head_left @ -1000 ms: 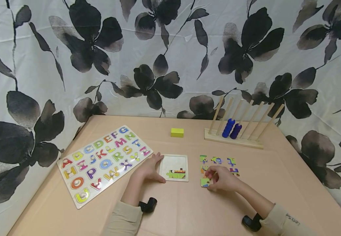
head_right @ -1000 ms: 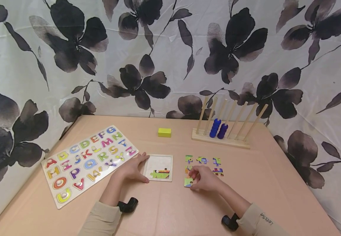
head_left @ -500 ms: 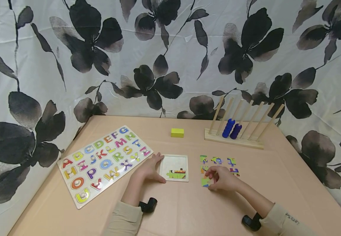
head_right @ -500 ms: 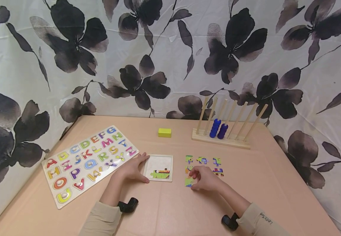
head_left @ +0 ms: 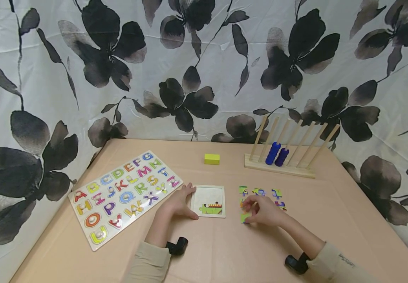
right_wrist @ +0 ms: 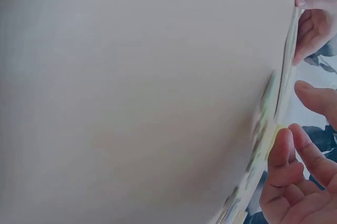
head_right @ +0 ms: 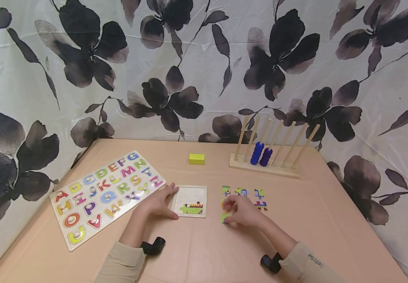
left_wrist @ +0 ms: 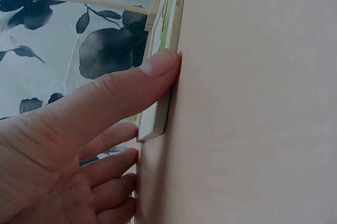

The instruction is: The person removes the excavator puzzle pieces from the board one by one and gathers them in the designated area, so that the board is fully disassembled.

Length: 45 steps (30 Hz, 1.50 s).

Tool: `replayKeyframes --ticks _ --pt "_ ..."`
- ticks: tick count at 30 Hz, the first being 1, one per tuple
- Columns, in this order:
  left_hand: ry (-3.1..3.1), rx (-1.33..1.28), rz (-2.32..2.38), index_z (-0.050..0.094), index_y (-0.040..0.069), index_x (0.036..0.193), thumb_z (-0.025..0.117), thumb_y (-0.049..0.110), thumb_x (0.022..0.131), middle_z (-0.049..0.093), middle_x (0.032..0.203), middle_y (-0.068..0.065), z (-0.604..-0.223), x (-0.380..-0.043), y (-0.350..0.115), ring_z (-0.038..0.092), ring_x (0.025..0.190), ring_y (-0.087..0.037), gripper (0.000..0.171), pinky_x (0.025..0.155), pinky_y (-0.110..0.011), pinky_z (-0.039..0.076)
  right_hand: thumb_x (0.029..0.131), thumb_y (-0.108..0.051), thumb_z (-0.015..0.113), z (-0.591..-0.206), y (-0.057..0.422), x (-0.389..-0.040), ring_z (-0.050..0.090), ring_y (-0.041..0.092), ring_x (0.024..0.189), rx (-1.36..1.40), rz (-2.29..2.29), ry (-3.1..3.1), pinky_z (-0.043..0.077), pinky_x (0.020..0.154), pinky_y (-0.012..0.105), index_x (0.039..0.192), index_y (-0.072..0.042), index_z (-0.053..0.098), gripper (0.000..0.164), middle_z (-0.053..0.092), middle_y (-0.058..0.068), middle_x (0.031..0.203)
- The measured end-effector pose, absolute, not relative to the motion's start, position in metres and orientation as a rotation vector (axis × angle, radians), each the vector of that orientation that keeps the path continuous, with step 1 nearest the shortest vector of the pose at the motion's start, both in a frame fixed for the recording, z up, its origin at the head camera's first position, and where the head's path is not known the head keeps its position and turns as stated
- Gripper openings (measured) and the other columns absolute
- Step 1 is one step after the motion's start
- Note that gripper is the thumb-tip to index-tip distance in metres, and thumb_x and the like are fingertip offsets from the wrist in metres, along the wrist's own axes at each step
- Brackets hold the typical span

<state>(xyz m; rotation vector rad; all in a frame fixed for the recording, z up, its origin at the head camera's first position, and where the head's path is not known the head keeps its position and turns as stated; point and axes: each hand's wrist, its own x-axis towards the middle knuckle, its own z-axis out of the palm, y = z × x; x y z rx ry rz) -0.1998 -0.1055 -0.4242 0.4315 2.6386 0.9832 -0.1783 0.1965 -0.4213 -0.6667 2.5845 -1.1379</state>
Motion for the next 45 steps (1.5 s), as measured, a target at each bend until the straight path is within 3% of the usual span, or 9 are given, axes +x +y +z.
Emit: replayKeyframes --ticks 28,39,45 --pt "2.644 0.411 0.973 0.041 0.001 0.136 0.087 0.020 0.058 0.025 0.147 -0.017 -0.422 -0.201 -0.107 0.014 0.136 -0.035 0.092 0.109 -0.046 0.019 0.070 -0.012 0.079 -0.411 0.108 -0.203 0.050 0.015 0.063 -0.662 -1.136 2.548 0.042 0.052 0.020 0.099 -0.002 0.063 0.035 0.058 0.006 0.085" --pt "2.646 0.431 0.962 0.042 0.001 0.135 0.087 0.021 0.058 0.025 0.147 -0.017 -0.422 -0.202 -0.107 0.015 0.136 -0.035 0.091 0.109 -0.046 0.019 0.065 -0.008 0.080 -0.419 0.093 -0.209 0.052 0.014 0.066 -0.657 -1.072 2.547 0.045 0.059 0.022 0.093 0.000 0.062 0.034 0.057 0.005 0.079" --pt "2.645 0.432 0.962 0.042 0.001 0.135 0.087 0.021 0.058 0.025 0.147 -0.017 -0.422 -0.203 -0.106 0.015 0.136 -0.035 0.091 0.109 -0.046 0.020 0.064 -0.010 0.080 -0.421 0.092 -0.209 0.049 0.011 0.065 -0.758 -1.018 2.590 0.043 0.059 0.022 0.082 -0.002 0.061 0.027 0.054 0.000 0.072"
